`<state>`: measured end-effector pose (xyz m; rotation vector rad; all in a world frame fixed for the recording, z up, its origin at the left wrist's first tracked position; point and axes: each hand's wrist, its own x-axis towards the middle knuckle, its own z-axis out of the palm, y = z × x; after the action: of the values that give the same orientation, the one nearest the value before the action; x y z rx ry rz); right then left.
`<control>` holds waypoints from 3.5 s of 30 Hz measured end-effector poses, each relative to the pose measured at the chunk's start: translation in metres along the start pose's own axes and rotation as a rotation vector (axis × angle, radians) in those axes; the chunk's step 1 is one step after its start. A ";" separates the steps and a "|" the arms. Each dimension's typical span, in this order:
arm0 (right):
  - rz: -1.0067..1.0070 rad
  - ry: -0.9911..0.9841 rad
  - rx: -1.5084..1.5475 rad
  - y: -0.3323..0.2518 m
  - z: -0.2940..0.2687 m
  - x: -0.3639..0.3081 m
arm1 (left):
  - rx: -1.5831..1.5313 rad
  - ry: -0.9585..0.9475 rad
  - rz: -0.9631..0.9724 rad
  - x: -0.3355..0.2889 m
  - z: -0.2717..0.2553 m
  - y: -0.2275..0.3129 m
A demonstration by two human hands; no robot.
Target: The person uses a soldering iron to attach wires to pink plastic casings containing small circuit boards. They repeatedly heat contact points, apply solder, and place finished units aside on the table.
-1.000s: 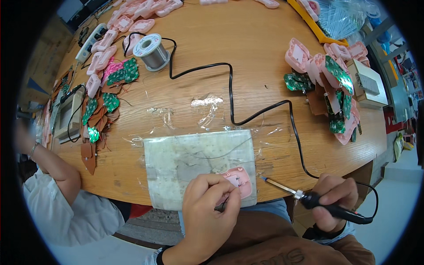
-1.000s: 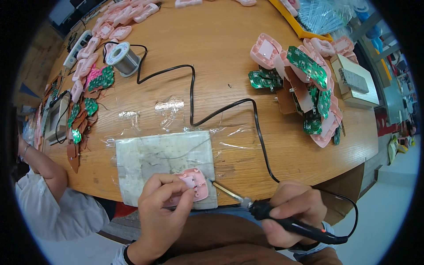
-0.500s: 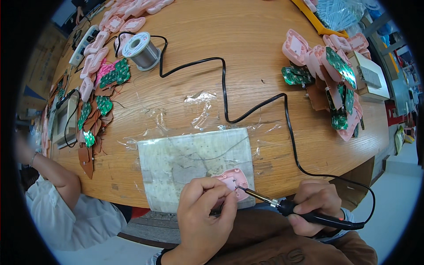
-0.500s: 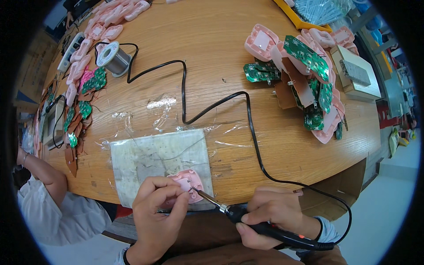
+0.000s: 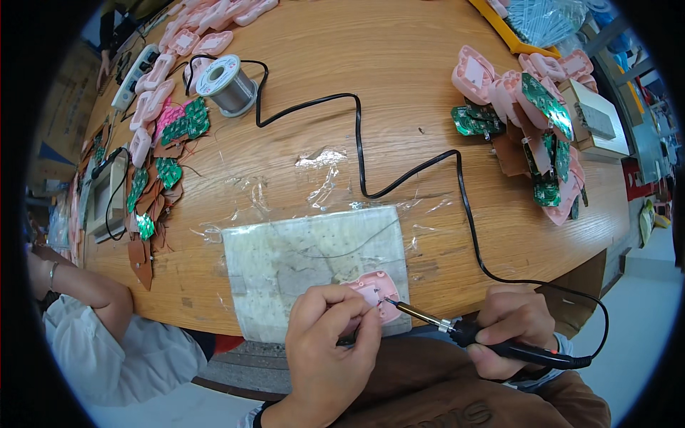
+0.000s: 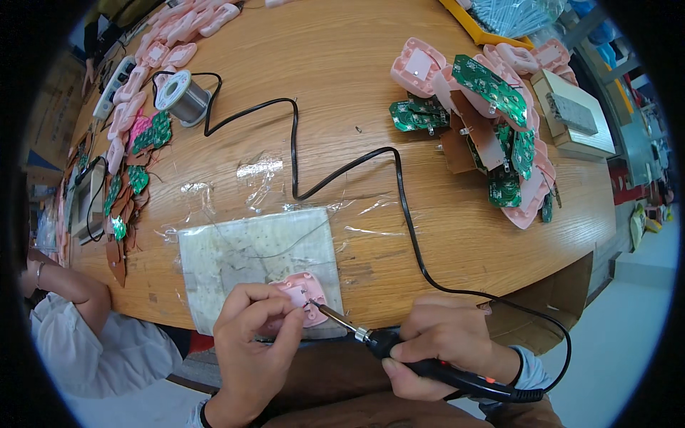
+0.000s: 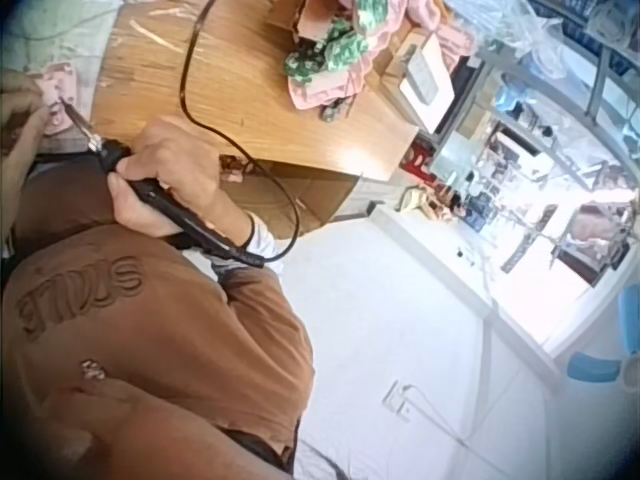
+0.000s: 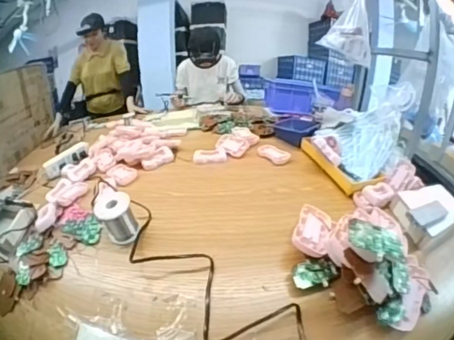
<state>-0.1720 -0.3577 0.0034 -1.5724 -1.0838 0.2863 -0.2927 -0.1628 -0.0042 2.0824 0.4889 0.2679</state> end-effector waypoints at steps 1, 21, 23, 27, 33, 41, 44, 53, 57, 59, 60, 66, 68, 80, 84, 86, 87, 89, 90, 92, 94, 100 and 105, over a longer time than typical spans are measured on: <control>-0.001 0.005 0.011 0.000 0.000 0.000 | -0.002 0.002 -0.001 0.000 0.000 0.000; -0.015 0.010 0.042 0.002 0.002 0.000 | -0.037 0.006 -0.140 0.003 -0.002 0.006; -0.015 0.007 0.050 0.003 0.003 0.001 | -0.026 -0.004 -0.148 0.003 -0.002 0.006; -0.009 -0.032 0.044 0.002 0.002 0.004 | 0.022 -0.062 -0.088 0.004 -0.005 0.005; -0.036 -0.088 0.011 -0.002 -0.003 0.009 | 0.026 -0.062 -0.071 0.004 -0.005 0.004; -0.051 0.017 0.014 0.000 -0.005 0.007 | 0.030 -0.065 -0.042 0.004 -0.006 0.003; -0.048 0.003 0.019 0.002 -0.004 0.006 | 0.036 -0.071 -0.052 0.004 -0.006 0.003; -0.049 0.013 0.031 0.002 -0.004 0.006 | 0.013 -0.075 -0.072 0.003 -0.005 0.004; -0.055 0.021 0.034 0.003 -0.004 0.006 | 0.009 -0.074 -0.076 0.003 -0.005 0.005; -0.055 0.022 0.032 0.003 -0.004 0.006 | 0.007 -0.073 -0.075 0.003 -0.005 0.005; -0.055 0.024 0.031 0.003 -0.004 0.006 | 0.011 -0.072 -0.071 0.003 -0.005 0.005; -0.047 0.025 0.029 0.002 -0.005 0.006 | 0.030 -0.076 -0.070 0.004 -0.006 0.005; -0.044 0.027 0.027 0.002 -0.005 0.006 | 0.027 -0.073 -0.075 0.005 -0.006 0.006; -0.027 0.037 0.030 0.003 -0.005 0.006 | 0.076 0.039 -0.111 0.008 0.005 0.009; -0.029 0.034 0.041 0.004 -0.005 0.007 | 0.098 0.045 -0.090 0.009 0.006 0.009; -0.032 0.032 0.049 0.005 -0.005 0.007 | 0.082 0.047 -0.106 0.009 0.006 0.009; -0.034 0.031 0.055 0.005 -0.004 0.008 | 0.092 0.052 -0.095 0.009 0.007 0.009; -0.035 0.026 0.061 0.006 -0.002 0.008 | 0.091 0.059 -0.091 0.009 0.008 0.009; -0.033 0.021 0.061 0.006 -0.001 0.008 | 0.089 0.062 -0.099 0.009 0.008 0.009; -0.031 0.015 0.062 0.006 0.000 0.009 | 0.070 0.068 -0.130 0.009 0.009 0.009; -0.028 0.011 0.066 0.007 0.001 0.010 | 0.076 0.075 -0.119 0.010 0.010 0.010; -0.018 -0.039 0.042 0.007 0.001 0.013 | 0.100 0.054 -0.126 0.012 0.009 0.012; -0.057 -0.054 0.029 0.008 0.001 0.014 | 0.131 0.044 -0.112 0.014 0.008 0.013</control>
<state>-0.1612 -0.3462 0.0016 -1.5127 -1.1595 0.3054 -0.2746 -0.1688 0.0026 2.1706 0.6629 0.2221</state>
